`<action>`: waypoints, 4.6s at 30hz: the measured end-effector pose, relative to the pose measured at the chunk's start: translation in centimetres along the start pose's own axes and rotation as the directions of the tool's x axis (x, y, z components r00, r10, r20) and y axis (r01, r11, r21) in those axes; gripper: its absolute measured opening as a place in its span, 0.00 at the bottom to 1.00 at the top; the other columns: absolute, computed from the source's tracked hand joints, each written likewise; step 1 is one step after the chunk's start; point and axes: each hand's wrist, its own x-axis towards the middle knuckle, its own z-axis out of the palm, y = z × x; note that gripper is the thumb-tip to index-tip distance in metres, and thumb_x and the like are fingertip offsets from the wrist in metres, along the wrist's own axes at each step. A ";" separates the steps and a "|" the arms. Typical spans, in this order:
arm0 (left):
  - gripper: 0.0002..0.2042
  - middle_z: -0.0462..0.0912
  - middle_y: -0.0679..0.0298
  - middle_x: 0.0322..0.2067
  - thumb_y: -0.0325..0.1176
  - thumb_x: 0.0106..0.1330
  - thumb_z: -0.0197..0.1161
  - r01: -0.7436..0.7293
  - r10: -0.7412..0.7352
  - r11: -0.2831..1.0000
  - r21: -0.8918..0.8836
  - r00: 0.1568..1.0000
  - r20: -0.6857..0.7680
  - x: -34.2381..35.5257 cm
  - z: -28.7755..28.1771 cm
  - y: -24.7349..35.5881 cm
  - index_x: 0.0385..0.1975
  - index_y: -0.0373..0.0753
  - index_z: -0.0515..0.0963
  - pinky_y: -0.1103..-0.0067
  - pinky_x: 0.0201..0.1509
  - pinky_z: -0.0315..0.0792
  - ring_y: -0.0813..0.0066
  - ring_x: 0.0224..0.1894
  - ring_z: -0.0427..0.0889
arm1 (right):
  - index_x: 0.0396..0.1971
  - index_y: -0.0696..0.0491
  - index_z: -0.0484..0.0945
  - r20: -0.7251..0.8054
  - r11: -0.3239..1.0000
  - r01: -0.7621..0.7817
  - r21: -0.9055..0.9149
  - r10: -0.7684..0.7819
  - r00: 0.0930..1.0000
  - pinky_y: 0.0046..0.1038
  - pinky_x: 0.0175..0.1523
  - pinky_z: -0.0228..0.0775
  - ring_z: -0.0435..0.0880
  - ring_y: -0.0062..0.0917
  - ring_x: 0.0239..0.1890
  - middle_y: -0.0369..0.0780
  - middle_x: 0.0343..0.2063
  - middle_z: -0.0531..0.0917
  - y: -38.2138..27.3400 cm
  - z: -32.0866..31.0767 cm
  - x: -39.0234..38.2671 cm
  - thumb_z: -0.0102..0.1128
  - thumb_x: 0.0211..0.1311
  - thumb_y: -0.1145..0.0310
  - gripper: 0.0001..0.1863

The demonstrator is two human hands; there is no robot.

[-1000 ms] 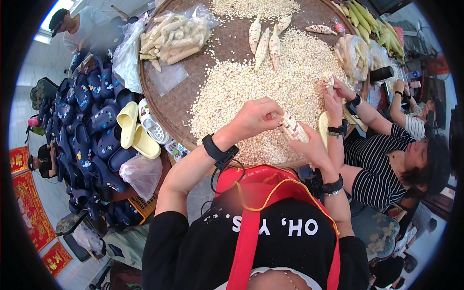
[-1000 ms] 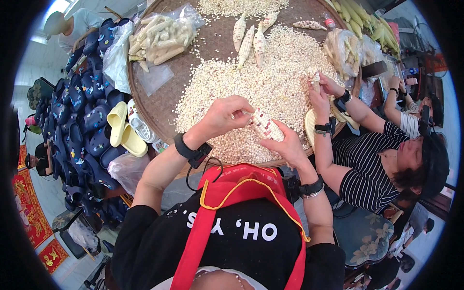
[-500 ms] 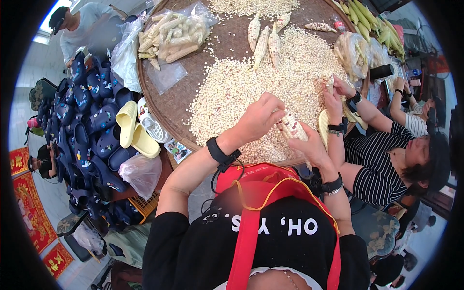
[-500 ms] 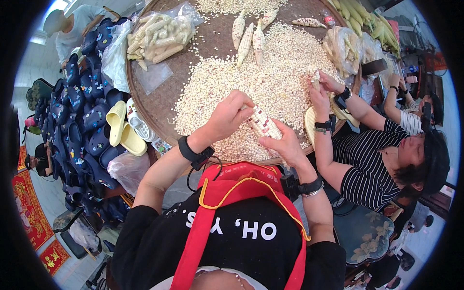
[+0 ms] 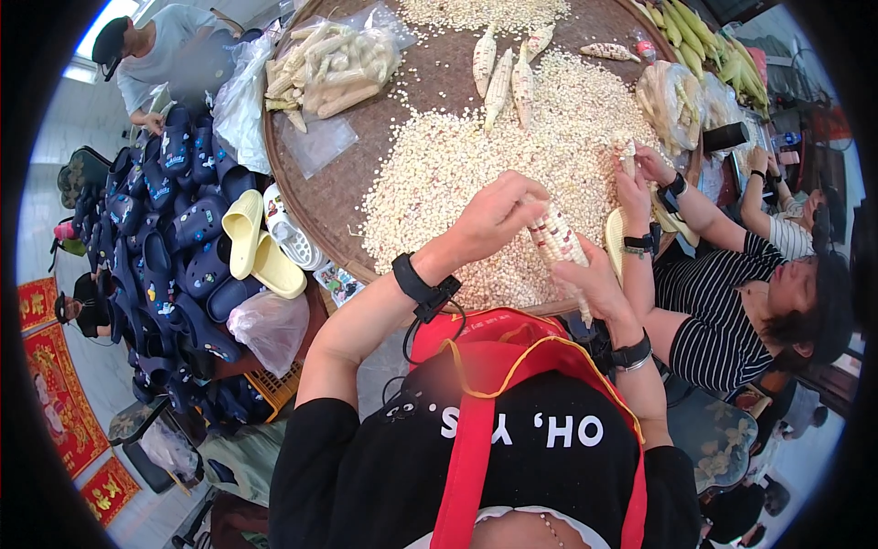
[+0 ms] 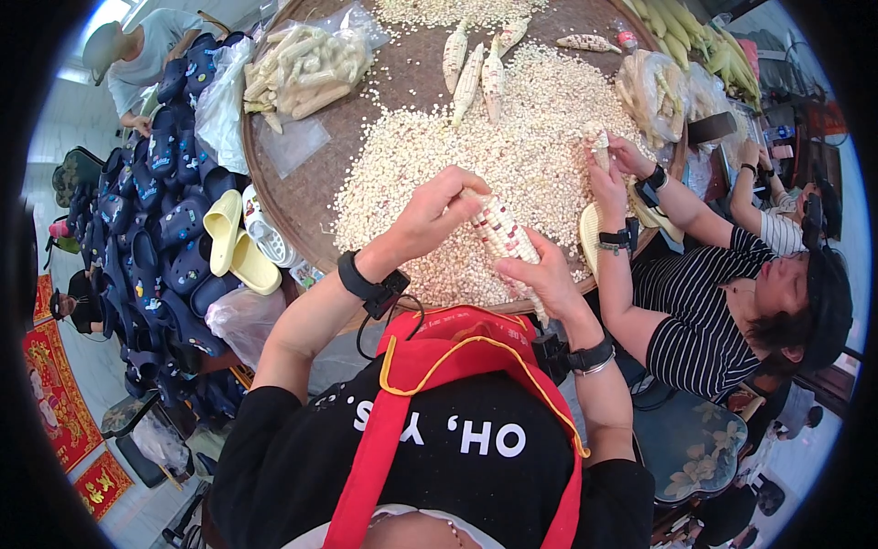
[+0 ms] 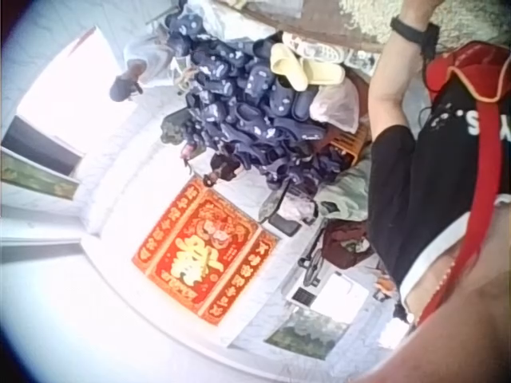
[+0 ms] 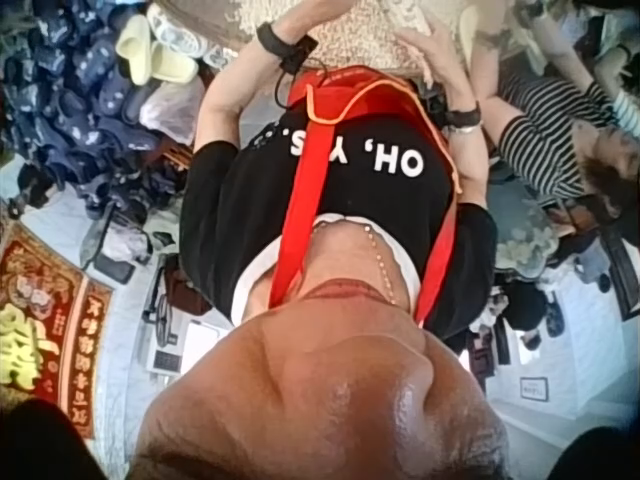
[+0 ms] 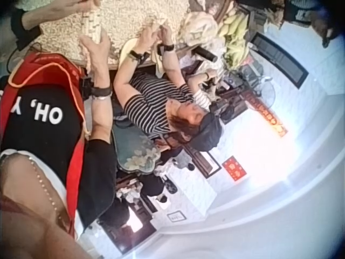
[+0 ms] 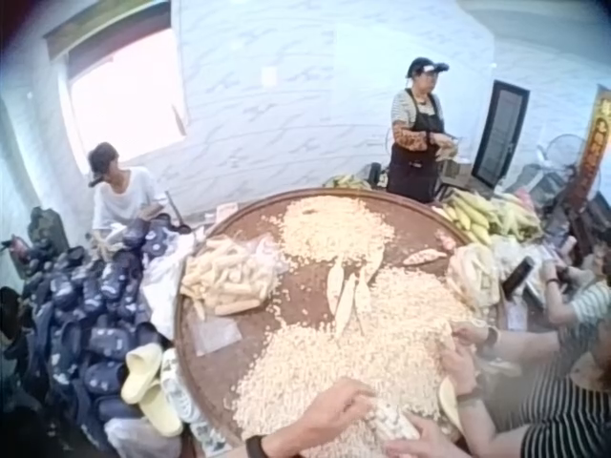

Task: Manually peeling kernels off of corn cobs into a pile on a large tray.

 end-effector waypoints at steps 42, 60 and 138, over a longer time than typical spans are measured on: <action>0.10 0.80 0.63 0.29 0.27 0.54 0.61 0.365 -0.276 0.889 -0.276 0.909 0.312 -0.8 -2.1 -2.0 0.36 0.34 0.80 0.82 0.33 0.72 0.80 0.30 0.79 | 0.51 0.60 0.68 0.123 0.991 -0.109 -0.083 0.118 0.985 0.17 0.37 0.69 0.76 0.13 0.34 0.36 0.37 0.78 0.1 -0.6 -0.1 0.64 0.50 0.69 0.27; 0.14 0.79 0.64 0.31 0.30 0.49 0.63 0.256 -0.227 0.966 -0.045 0.913 0.338 -0.7 -2.7 -2.6 0.37 0.38 0.80 0.81 0.35 0.71 0.78 0.30 0.75 | 0.50 0.59 0.69 0.068 0.988 -0.097 -0.116 0.105 0.992 0.15 0.32 0.67 0.74 0.12 0.30 0.34 0.34 0.78 1.3 -0.4 0.6 0.65 0.50 0.69 0.26; 0.13 0.76 0.64 0.42 0.25 0.54 0.62 0.117 -0.089 0.992 -0.051 0.922 0.378 0.5 -3.5 0.1 0.40 0.39 0.76 0.81 0.41 0.72 0.75 0.41 0.76 | 0.54 0.55 0.62 0.114 0.988 -0.140 0.058 0.133 0.985 0.19 0.30 0.73 0.77 0.18 0.31 0.38 0.36 0.77 1.0 0.4 0.0 0.60 0.55 0.66 0.28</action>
